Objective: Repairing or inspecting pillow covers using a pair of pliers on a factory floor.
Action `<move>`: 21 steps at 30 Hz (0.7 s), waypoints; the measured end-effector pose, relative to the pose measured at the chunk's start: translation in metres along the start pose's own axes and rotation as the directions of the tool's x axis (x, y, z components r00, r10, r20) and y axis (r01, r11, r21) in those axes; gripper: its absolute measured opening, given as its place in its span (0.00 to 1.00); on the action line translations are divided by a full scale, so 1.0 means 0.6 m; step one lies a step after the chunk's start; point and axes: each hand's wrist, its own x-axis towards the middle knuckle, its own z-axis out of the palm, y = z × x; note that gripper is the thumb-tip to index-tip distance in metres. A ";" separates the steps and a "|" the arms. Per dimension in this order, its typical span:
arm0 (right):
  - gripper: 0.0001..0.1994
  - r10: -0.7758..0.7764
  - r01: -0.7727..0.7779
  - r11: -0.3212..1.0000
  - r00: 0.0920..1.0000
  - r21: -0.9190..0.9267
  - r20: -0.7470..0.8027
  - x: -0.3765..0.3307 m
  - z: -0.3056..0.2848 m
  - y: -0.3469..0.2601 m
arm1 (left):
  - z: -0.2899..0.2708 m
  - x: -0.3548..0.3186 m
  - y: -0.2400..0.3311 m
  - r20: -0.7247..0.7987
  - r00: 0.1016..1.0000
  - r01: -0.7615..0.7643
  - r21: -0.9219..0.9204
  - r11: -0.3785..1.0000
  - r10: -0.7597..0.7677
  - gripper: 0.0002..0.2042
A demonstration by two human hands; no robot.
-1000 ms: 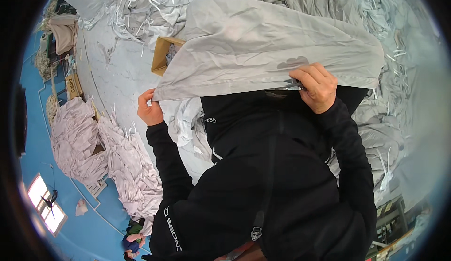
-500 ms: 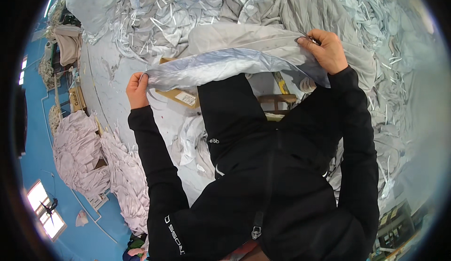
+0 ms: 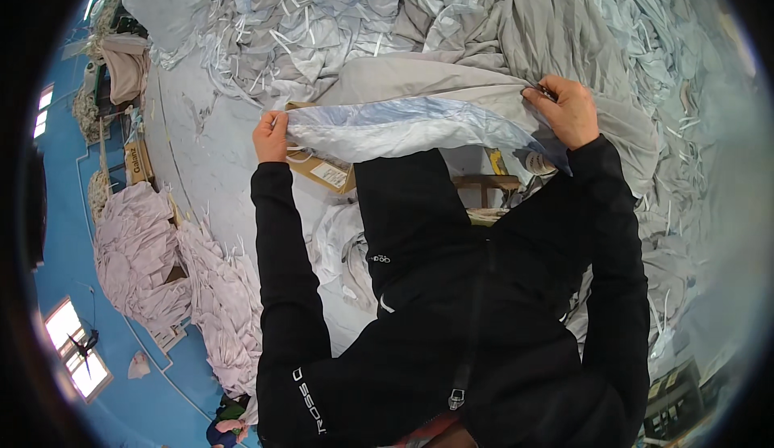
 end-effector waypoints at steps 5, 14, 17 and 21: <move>0.09 -0.075 0.074 0.997 0.991 -0.014 -0.110 -0.007 0.010 -0.010 | 0.006 -0.014 0.002 -0.026 1.000 -0.003 -0.053 0.999 0.001 0.07; 0.05 -0.377 0.401 0.892 0.914 0.206 -0.149 -0.068 0.048 -0.154 | 0.073 -0.149 0.226 -0.076 0.926 -0.362 0.106 0.926 0.371 0.08; 0.05 -0.345 0.321 0.879 0.938 0.352 0.006 -0.072 0.080 -0.190 | 0.112 -0.204 0.282 0.114 0.925 -0.361 -0.022 0.932 0.362 0.14; 0.08 -0.249 0.167 0.873 0.960 0.458 0.125 -0.055 0.129 -0.196 | 0.158 -0.201 0.295 0.124 0.926 -0.375 0.193 0.907 0.356 0.19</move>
